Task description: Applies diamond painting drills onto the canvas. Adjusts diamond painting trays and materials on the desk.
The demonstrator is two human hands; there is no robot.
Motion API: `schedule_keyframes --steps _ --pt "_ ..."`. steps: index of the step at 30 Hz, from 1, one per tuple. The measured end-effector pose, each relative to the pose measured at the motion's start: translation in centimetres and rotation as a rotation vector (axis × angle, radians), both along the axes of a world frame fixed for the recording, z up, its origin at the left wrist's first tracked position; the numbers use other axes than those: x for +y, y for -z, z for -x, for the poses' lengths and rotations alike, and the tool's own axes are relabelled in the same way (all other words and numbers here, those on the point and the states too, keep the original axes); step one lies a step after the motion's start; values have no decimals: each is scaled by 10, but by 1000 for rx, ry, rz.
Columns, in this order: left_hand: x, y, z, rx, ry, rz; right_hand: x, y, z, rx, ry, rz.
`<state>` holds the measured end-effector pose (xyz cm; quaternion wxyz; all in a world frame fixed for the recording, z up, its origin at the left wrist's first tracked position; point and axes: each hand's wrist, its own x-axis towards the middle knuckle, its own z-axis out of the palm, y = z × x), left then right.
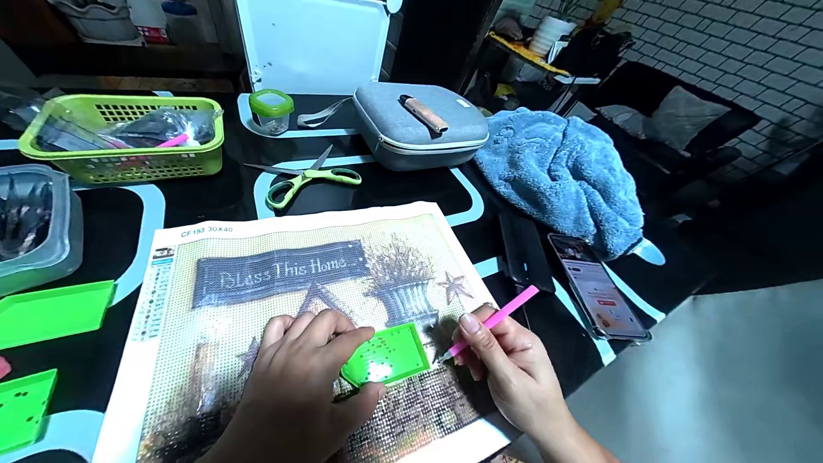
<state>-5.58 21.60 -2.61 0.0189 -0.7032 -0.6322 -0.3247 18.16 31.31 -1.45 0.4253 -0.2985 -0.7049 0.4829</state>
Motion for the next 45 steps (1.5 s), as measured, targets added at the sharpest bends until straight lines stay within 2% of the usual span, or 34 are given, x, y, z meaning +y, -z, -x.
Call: schedule_keyframes --steps 4,22,30,32,35,37,40,45 --pt "0 0 2 -1 6 6 -1 3 -1 -25 23 -98" --pt "-2 -3 4 -35 10 50 -1 6 -13 -90 29 -177" --pt "-2 -2 5 -33 10 39 -8 7 -14 -286 81 -553" --pt "-2 -2 5 -24 4 35 -7 4 -16 -283 63 -507" --pt "-2 -2 3 -17 -4 22 0 -4 -14 -187 13 -270" --pt "-1 -3 3 -15 -14 12 2 -12 -2 -99 -12 -189" --pt "-1 -2 1 -14 -28 4 2 -16 26 -53 -99 -191" --pt "0 -3 -1 -4 -37 2 5 -14 52 -163 -135 -287"
